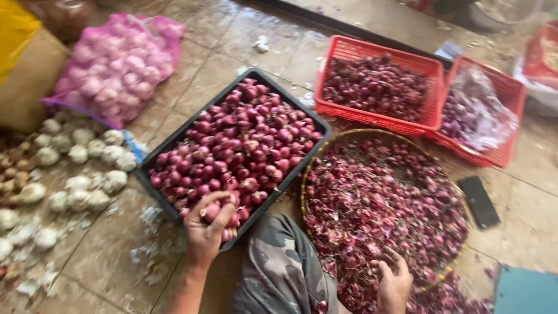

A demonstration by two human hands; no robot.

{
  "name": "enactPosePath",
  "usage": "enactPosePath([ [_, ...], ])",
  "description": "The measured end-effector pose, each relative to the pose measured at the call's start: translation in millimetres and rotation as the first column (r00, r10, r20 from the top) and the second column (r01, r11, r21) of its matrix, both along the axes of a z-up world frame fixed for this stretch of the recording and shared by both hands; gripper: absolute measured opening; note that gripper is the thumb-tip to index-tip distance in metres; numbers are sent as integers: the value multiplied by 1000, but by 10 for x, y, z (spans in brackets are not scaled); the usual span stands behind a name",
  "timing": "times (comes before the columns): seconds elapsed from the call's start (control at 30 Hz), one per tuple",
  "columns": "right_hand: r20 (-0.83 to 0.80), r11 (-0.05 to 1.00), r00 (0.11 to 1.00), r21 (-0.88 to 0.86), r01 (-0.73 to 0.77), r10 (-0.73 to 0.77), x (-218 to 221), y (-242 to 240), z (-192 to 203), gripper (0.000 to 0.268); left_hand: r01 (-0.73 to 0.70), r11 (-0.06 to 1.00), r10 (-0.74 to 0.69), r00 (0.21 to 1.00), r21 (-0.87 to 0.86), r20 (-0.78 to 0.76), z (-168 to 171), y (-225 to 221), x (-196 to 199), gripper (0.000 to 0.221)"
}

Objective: Sorting and cleaning shallots by hand, removing outer skins and placing them into baskets.

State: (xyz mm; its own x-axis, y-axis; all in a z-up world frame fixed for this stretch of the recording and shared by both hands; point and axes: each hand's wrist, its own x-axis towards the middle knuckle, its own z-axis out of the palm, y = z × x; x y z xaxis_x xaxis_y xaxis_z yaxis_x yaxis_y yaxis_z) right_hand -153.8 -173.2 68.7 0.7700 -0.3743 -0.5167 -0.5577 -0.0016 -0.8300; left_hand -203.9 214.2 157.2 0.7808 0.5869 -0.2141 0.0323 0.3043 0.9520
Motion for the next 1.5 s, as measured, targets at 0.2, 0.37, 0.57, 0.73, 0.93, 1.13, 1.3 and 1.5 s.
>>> enactPosePath([
  [0.2,164,960,947,-85,-266,277,166,586,154,27,-158,618,46,985,770,165,83,507,190,26],
  [0.37,308,886,831,-129,-445,463,317,1024,219,25,-234,449,78,972,862,223,-63,789,346,29],
  [0.57,358,817,738,-179,-547,572,323,1302,144,24,-119,298,27,993,947,116,-419,978,322,39],
  [0.73,342,810,735,-207,-549,586,345,1423,84,24,-66,327,-4,997,943,71,-540,965,111,55],
  [0.93,535,737,509,-443,-511,674,470,1884,288,29,-59,344,43,998,937,47,-819,1000,-111,82],
  [1.13,779,785,208,-498,-368,592,611,2692,439,36,39,429,131,986,902,-105,-947,1164,38,96],
  [1.3,201,214,83,-954,-211,976,746,2885,45,85,261,211,106,952,942,-287,-913,1224,218,94],
  [1.5,215,229,84,-950,-212,973,807,2910,97,88,193,107,75,977,975,-201,-960,1362,301,97],
])
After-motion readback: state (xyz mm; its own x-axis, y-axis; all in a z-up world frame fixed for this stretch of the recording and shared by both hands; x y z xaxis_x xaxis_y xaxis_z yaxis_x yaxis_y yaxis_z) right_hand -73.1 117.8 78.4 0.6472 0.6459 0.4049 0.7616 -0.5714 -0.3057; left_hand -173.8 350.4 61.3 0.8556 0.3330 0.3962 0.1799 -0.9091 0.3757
